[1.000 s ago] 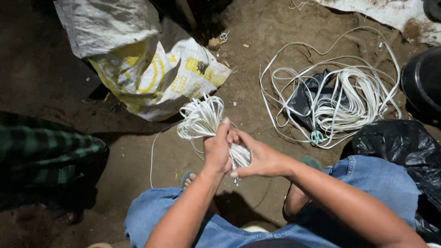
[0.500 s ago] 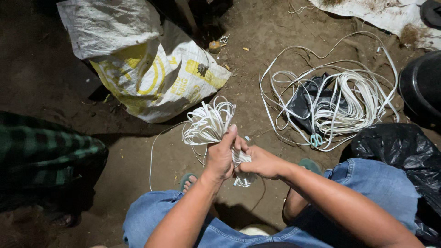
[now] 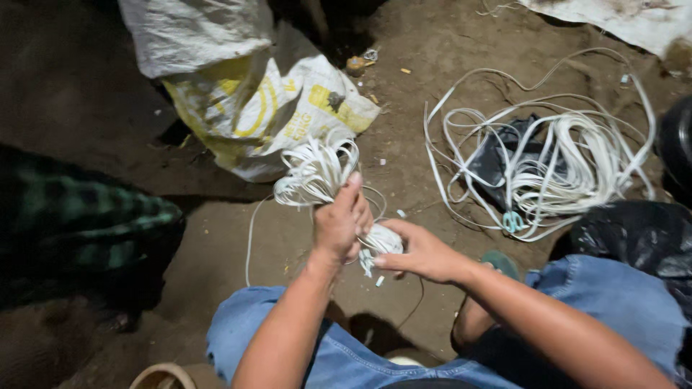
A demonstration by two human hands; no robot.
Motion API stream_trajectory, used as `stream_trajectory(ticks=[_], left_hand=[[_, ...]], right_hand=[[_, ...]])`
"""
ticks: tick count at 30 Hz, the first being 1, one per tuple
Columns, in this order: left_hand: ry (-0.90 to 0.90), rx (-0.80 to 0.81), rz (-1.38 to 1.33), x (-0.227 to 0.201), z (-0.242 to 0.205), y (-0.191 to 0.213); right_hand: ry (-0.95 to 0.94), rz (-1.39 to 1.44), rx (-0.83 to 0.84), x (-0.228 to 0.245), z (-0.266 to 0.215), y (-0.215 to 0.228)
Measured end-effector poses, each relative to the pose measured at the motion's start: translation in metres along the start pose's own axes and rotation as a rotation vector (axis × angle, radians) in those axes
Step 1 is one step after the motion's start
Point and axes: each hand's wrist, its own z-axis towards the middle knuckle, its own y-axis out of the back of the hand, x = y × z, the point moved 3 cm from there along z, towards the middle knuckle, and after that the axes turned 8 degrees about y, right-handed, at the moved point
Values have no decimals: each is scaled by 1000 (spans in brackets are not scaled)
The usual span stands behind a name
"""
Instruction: The person gathers loose white cables, coils them into a bundle, and secures the bundle with a small white tie. They then pick up a pair of scissors and cut a single cable segment.
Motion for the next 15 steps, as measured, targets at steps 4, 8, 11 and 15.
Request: stream_trajectory(ticks=[4, 8, 11, 15], left_hand=[[-153, -46, 61, -63, -16, 34], [-406, -60, 49, -116, -47, 65], [-497, 29, -11, -140, -63, 82], [-230, 56, 45, -125, -55, 86]], right_hand=[[45, -97, -22, 3, -12, 32], [-32, -191, -207, -13, -30, 85], [-52, -342, -211, -7, -42, 118], [26, -393, -86, 27, -49, 125]])
